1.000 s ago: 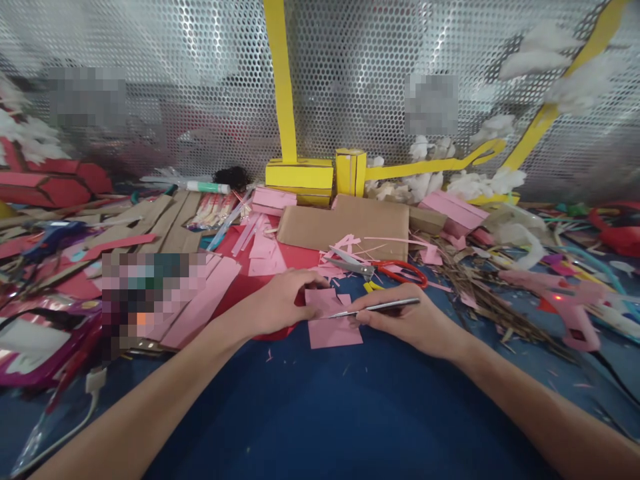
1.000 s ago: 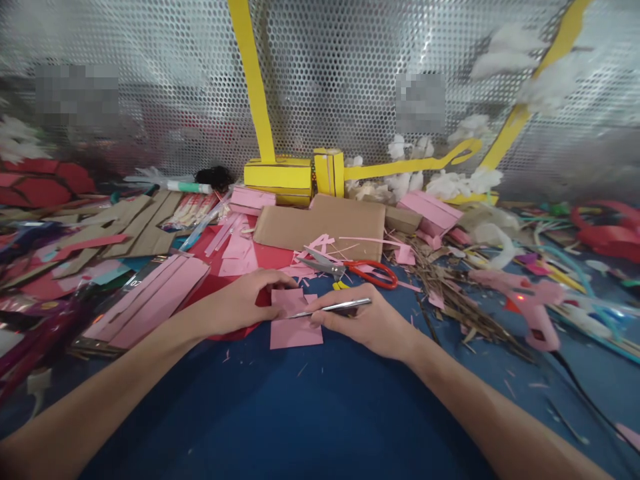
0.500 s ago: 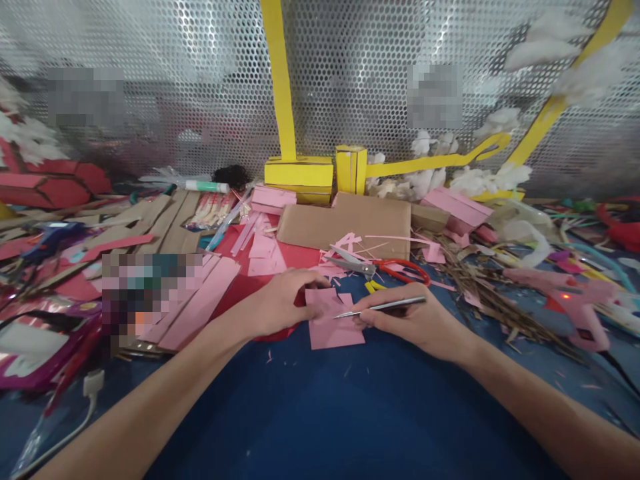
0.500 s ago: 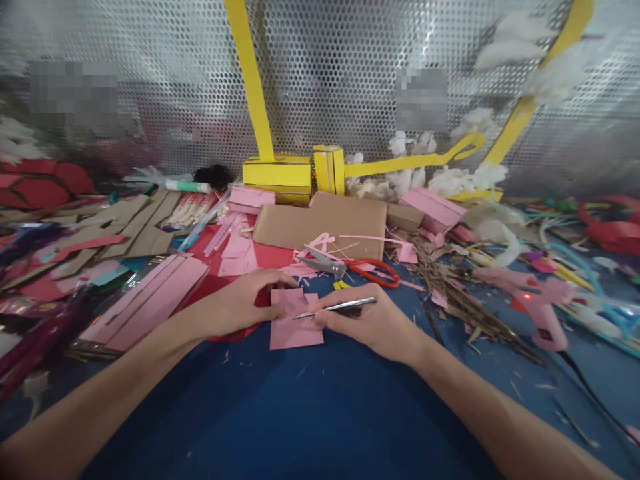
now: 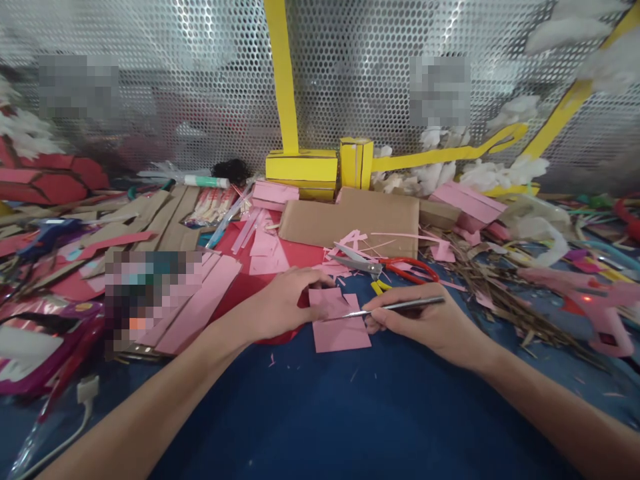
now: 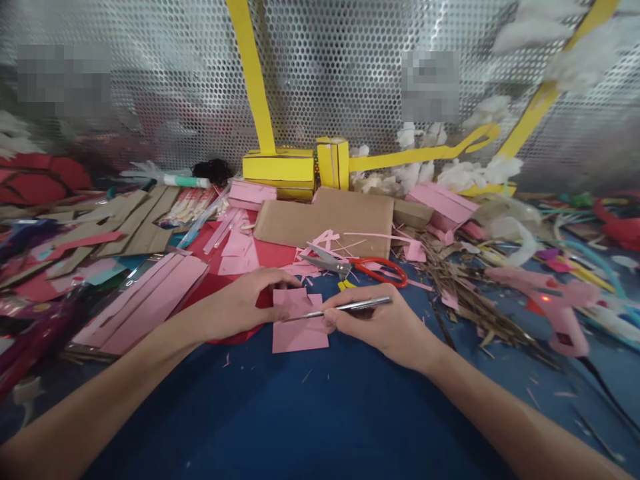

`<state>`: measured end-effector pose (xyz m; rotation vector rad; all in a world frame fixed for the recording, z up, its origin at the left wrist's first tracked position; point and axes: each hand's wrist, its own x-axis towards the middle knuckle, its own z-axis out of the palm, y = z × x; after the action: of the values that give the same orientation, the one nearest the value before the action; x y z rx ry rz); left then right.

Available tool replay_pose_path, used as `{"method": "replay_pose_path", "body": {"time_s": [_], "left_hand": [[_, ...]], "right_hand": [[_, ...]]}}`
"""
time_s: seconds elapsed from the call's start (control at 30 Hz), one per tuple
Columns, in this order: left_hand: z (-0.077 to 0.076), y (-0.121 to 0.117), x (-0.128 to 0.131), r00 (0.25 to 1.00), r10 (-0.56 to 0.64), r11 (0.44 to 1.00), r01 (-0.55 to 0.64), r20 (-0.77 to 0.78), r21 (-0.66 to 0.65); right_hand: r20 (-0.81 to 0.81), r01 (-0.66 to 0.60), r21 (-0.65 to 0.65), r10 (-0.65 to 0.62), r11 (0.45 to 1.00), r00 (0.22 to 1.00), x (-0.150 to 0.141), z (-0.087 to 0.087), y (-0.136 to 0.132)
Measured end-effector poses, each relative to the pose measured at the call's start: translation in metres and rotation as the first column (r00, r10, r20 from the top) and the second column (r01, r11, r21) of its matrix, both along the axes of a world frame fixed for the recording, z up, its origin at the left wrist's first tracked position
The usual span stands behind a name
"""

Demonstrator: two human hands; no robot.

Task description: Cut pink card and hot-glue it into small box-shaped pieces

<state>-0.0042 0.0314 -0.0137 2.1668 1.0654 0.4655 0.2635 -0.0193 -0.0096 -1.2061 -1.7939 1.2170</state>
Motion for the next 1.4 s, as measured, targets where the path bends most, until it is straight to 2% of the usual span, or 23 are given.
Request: {"method": "replay_pose_path", "body": {"time_s": [0.23,0.47,0.77,1.4], "left_hand": [[0.0019,-0.0012,0.0003,0.998,0.008,1.000,-0.008,-0.058,0.001],[0.0040,-0.0019,0.0004,0.999,0.010,1.000,-0.009,-0.048,0.006],[-0.0001,0.0000,-0.0008,1.000,0.002,1.000,-0.002,0.002,0.000],[0.0021,-0.0010,-0.0008,1.000,0.017,1.000,-0.017,-0.019,-0.026]], "right_hand": [[0.011,-0.013,-0.006,0.013,1.000,1.000,0.0029,0.0028,-0.0003],[-0.033,-0.007,-0.032,0.006,0.999,0.999,0.0031,0.0014,-0.0015],[0.091,-0.042,0.029,0.039,0.999,0.995,-0.0019,0.0057,-0.0002],[0.069,-0.010,-0.002,0.010,1.000,0.998,-0.0042,0.0067,-0.0001]]}}
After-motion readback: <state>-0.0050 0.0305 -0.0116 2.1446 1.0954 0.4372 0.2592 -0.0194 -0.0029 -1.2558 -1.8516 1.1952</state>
